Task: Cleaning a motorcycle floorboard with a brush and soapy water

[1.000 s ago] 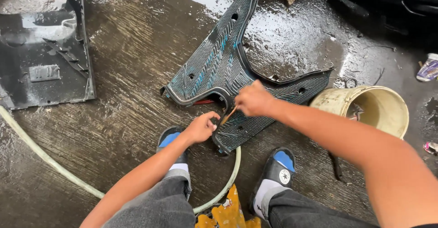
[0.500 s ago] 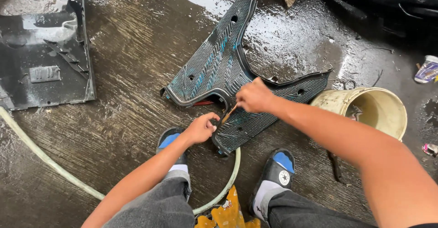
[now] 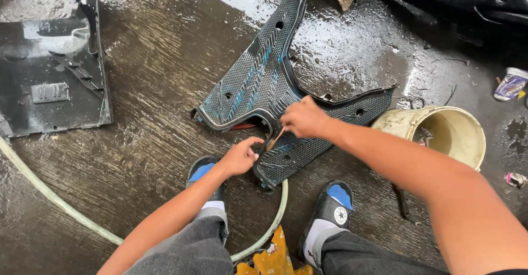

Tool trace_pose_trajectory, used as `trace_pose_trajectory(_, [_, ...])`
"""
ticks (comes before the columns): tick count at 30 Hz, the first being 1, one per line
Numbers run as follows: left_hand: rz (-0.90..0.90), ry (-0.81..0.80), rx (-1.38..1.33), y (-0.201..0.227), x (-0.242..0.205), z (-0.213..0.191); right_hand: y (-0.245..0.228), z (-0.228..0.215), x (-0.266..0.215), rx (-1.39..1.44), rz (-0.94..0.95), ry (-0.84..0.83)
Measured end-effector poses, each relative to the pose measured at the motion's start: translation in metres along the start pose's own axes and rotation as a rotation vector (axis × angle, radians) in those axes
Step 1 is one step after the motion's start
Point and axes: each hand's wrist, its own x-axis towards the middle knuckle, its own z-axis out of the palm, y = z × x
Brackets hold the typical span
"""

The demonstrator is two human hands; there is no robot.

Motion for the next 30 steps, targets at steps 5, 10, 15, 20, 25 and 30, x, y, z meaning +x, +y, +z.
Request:
trace_pose_trajectory(5, [-0.015, 0.003, 0.022, 0.011, -0.005, -0.006, 0.039, -0.006, 0.008, 0.019, 0.055, -0.015])
trace_pose_trajectory(10, [-0.009, 0.011, 0.021, 0.009, -0.005, -0.003, 0.014, -0.002, 0.002, -0.03, 0.069, -0.027])
trace_pose_trajectory(15, [-0.014, 0.017, -0.008, 0.002, 0.0, 0.0, 0.03, 0.005, 0.008, 0.052, 0.082, -0.045])
trace_pose_trajectory(20, [-0.004, 0.002, -0.015, -0.003, 0.003, 0.001, -0.02, 0.009, 0.004, 0.008, -0.02, -0.018])
trace_pose_trajectory(25, [0.013, 0.005, -0.036, -0.007, 0.003, 0.004, -0.019, 0.008, 0.009, 0.115, -0.028, -0.018])
trace_pose_trajectory(30, [0.015, -0.001, -0.02, -0.02, 0.014, 0.008, -0.046, 0.014, -0.002, 0.171, -0.087, -0.115])
